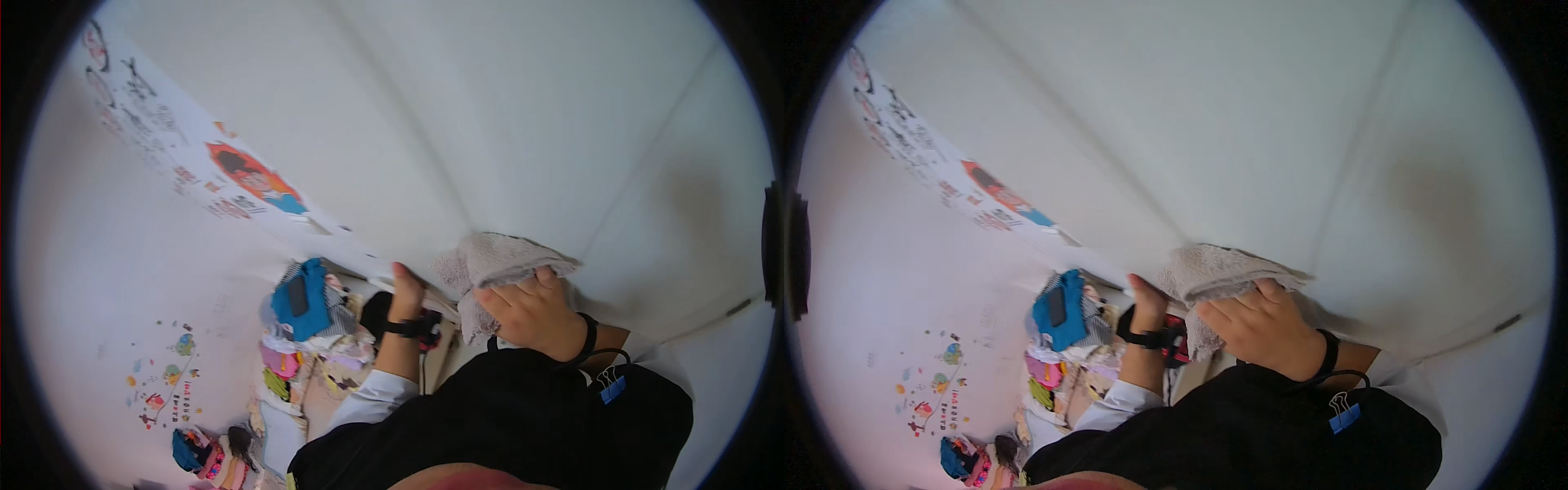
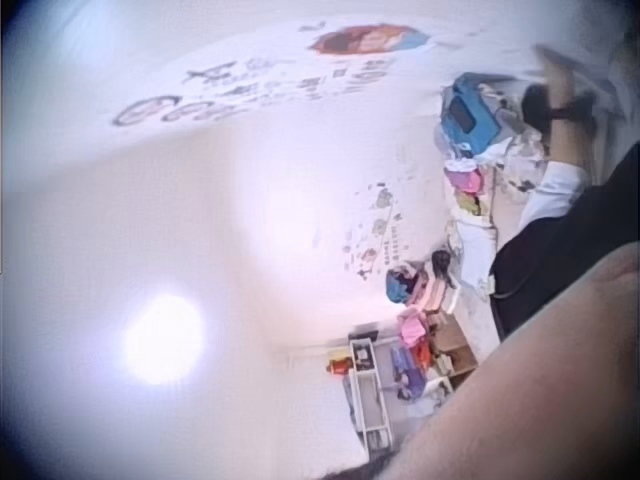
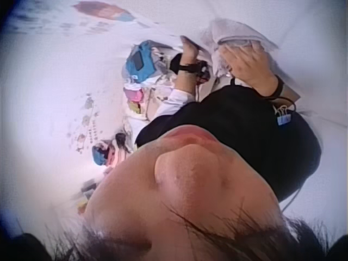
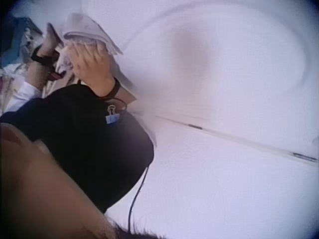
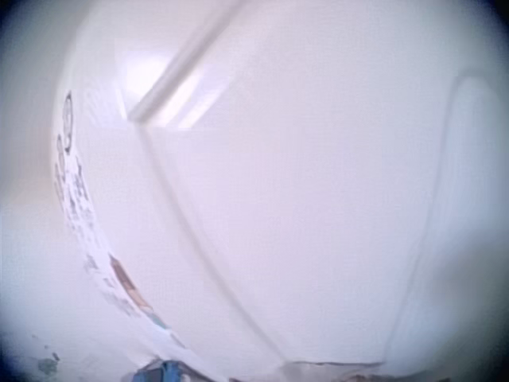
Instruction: The person cleans the surfaces and handle of a white interior door with a cloth, and also wipes a nearby desk surface.
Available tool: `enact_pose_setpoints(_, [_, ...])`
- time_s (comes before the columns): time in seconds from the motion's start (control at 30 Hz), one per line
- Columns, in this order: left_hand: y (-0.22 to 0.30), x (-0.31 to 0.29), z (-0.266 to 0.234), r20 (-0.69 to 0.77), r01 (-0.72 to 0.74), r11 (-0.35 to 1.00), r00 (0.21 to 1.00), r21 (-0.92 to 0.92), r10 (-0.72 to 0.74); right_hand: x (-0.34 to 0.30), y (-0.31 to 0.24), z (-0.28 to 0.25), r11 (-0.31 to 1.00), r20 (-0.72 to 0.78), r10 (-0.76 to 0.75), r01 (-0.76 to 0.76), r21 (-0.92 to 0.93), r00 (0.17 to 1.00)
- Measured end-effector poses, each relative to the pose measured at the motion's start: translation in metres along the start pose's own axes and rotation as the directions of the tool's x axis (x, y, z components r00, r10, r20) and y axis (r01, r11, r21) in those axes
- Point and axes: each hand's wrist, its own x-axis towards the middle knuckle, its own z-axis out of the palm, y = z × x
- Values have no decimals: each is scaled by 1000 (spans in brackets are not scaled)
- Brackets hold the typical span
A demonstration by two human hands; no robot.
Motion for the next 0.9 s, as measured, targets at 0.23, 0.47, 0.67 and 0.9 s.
enact_pose_setpoints(0.23, [-4, -4, 0, -326, -13, 988, 943, 153, 62, -70, 88, -92, 998, 57, 64, -64, -3, 996])
enact_pose_setpoints(0.47, [4, -1, -38, -715, 85, 996, 695, -19, -73, -155, 168, -171, 909, 3, 5, -4, -417, 1000])
enact_pose_setpoints(0.67, [-16, 14, -62, -742, -33, 995, 669, -97, -50, -199, 178, -210, 793, -57, 412, -388, -470, 910])
enact_pose_setpoints(0.9, [-32, 14, -65, -737, -43, 986, 670, -161, -91, -187, 169, -213, 778, -138, 533, -548, -306, 834])
